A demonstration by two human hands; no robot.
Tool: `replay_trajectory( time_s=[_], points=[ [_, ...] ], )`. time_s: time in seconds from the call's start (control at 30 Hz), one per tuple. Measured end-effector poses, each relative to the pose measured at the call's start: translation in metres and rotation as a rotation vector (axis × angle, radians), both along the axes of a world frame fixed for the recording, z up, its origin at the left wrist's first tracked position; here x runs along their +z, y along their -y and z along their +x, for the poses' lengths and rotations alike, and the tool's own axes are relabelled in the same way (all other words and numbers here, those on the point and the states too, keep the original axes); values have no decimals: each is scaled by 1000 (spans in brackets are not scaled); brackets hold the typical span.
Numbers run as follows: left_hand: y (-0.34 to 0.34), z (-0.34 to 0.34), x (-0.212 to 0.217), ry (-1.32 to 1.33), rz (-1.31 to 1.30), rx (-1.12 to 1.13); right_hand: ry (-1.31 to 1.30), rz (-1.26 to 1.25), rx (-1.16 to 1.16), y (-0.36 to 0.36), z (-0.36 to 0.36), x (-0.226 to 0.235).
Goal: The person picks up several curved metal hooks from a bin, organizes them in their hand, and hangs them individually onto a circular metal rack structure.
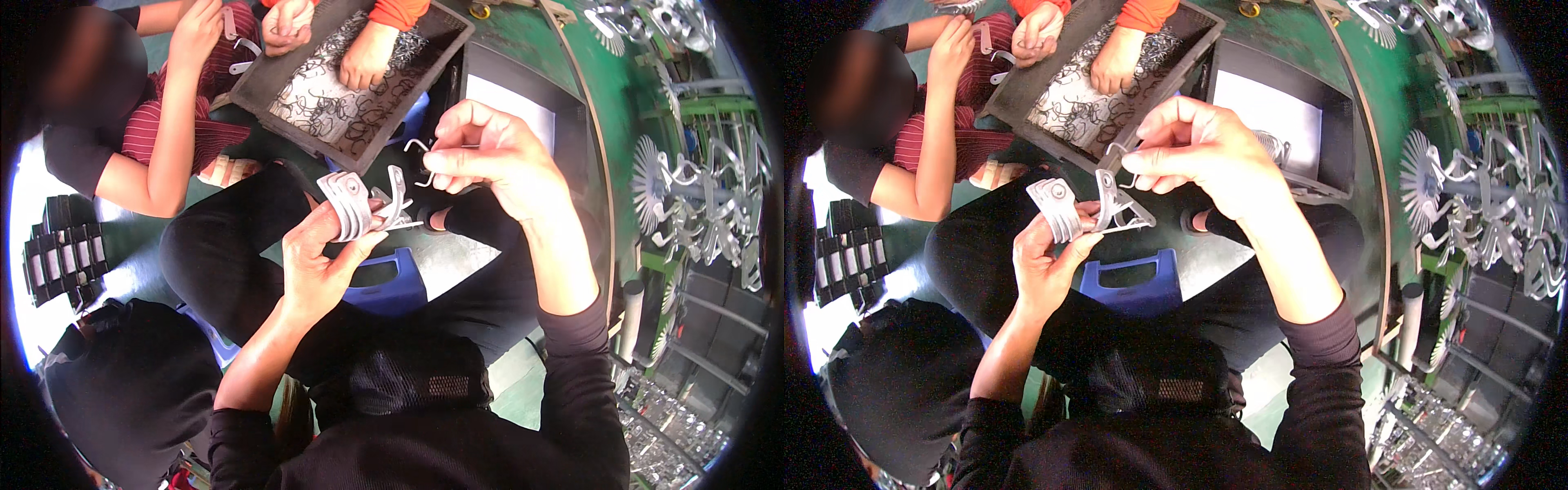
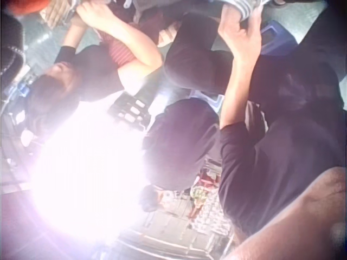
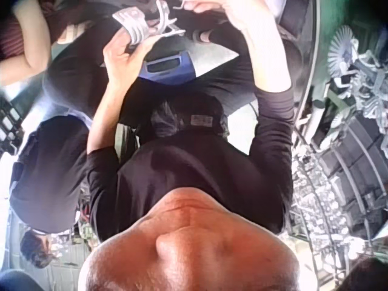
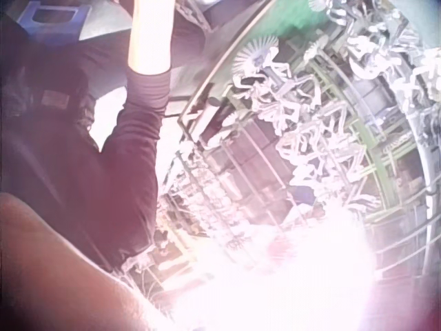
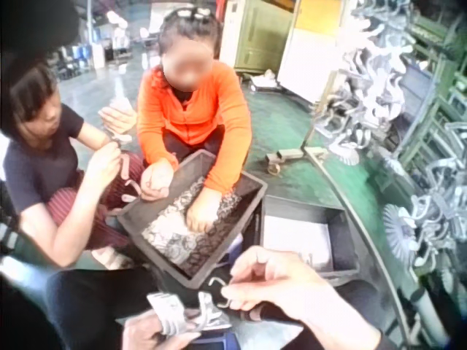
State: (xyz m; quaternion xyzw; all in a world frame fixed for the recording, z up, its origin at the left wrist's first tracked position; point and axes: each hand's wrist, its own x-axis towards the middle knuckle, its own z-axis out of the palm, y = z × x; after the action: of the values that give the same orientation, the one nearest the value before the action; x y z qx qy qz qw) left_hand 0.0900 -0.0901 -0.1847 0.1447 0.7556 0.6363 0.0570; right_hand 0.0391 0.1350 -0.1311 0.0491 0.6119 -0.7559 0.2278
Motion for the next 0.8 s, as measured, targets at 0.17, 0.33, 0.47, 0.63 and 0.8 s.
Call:
replay_trajectory(
  time_s=[0.17, 0.33, 0.47, 0.63, 0.8],
  points=[
    [-10, 10, 4, -75, -63, -12, 15, -48, -107, 4, 15, -10],
    [-15, 17, -1, -153, -137, -28, 5, -56, -189, 9, 29, -17],
    [-4, 21, -15, 73, 61, -34, -169, -118, -336, 11, 60, -25],
    [12, 11, -11, 423, 170, 41, -389, 6, -428, 22, 90, -37],
    [11, 3, 5, 373, 250, 88, -560, 186, -436, 34, 90, -51]
  ],
)
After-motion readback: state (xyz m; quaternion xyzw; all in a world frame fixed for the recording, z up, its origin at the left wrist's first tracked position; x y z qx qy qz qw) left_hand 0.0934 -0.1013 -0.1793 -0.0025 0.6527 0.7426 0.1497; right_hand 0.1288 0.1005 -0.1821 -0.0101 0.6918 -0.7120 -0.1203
